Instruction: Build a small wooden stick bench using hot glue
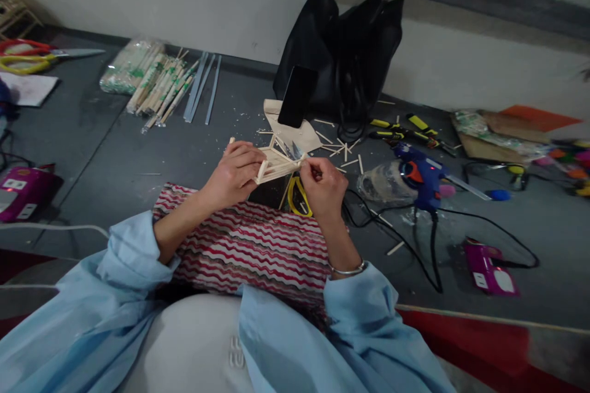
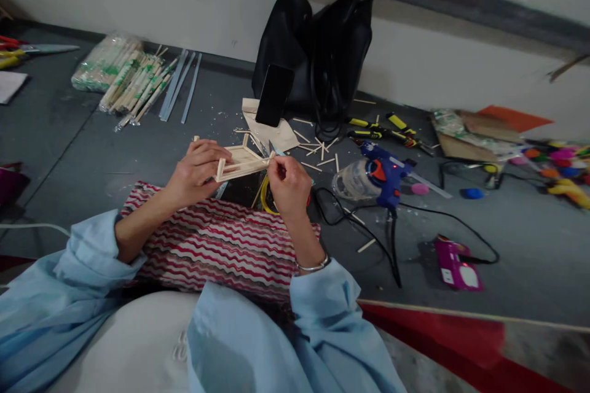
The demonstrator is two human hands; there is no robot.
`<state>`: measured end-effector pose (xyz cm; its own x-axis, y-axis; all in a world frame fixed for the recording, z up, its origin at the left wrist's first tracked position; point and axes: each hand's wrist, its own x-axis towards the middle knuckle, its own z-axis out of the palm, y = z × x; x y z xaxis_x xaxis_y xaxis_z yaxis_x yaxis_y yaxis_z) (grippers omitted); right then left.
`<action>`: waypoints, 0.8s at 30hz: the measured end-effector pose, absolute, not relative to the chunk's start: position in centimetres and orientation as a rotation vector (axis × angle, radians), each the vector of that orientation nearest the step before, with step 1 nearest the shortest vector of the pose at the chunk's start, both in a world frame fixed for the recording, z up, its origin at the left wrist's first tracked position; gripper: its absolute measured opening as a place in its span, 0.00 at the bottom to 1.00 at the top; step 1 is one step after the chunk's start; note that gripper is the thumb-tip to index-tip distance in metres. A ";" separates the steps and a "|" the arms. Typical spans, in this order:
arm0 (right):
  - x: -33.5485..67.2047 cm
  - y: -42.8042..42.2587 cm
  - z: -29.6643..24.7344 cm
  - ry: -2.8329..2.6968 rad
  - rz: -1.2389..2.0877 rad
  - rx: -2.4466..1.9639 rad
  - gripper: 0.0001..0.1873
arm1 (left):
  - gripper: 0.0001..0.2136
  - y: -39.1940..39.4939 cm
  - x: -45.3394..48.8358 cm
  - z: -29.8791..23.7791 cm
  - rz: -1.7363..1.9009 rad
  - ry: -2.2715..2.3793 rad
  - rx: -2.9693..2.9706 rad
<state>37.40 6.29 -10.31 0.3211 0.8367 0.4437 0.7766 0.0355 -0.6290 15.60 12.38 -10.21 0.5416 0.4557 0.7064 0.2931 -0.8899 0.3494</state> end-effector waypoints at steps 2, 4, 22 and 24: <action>37.4 6.4 -10.2 -1.422 0.120 -1.710 0.10 | 0.08 12.5 15.5 -10.3 1.258 0.657 2.550; 37.5 6.5 -10.1 -1.368 0.168 -1.690 0.09 | 0.07 12.7 15.4 -10.2 1.264 0.640 2.485; 37.3 6.9 -8.3 -0.712 0.691 -1.151 0.22 | 0.12 13.7 15.2 -10.4 1.241 0.726 1.414; 37.2 6.9 -8.6 -0.771 0.687 -1.151 0.21 | 0.13 13.7 15.2 -10.5 1.218 0.714 1.322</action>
